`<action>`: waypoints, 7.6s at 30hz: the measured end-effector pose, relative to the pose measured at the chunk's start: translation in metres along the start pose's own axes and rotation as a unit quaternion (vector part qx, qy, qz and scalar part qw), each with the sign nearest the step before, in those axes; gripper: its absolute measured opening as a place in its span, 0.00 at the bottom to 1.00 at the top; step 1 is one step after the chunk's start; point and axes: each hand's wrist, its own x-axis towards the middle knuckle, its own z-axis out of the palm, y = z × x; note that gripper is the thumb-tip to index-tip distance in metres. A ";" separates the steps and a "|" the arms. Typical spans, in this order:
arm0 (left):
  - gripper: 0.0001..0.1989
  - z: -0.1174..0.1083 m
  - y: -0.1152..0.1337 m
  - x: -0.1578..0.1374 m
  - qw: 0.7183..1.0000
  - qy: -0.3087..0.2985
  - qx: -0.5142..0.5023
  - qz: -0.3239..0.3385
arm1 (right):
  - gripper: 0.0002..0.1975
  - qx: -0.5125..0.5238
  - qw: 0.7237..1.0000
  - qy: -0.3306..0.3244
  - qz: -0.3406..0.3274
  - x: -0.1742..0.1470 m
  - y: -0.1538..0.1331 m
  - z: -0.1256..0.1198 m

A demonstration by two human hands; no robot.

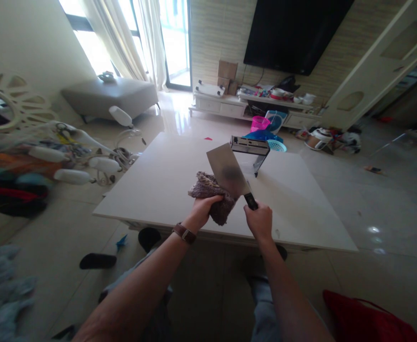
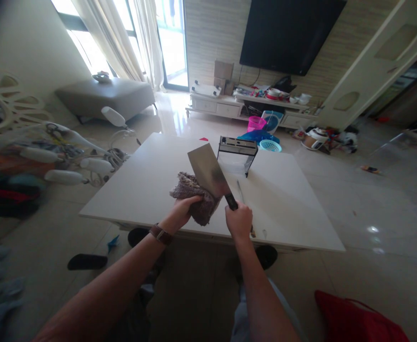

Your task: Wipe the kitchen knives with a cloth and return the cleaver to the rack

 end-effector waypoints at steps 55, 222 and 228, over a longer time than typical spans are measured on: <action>0.19 -0.003 0.013 0.006 0.999 0.036 -0.006 0.034 | 0.08 -0.085 0.994 -0.030 -0.063 0.000 -0.001 -0.007; 0.12 -0.023 0.056 0.023 0.989 0.082 -0.103 0.067 | 0.08 -0.071 0.992 -0.062 -0.080 -0.005 0.010 -0.002; 0.12 -0.022 0.055 0.022 0.991 0.075 -0.101 0.055 | 0.08 -0.062 0.992 -0.062 -0.086 -0.005 0.009 0.000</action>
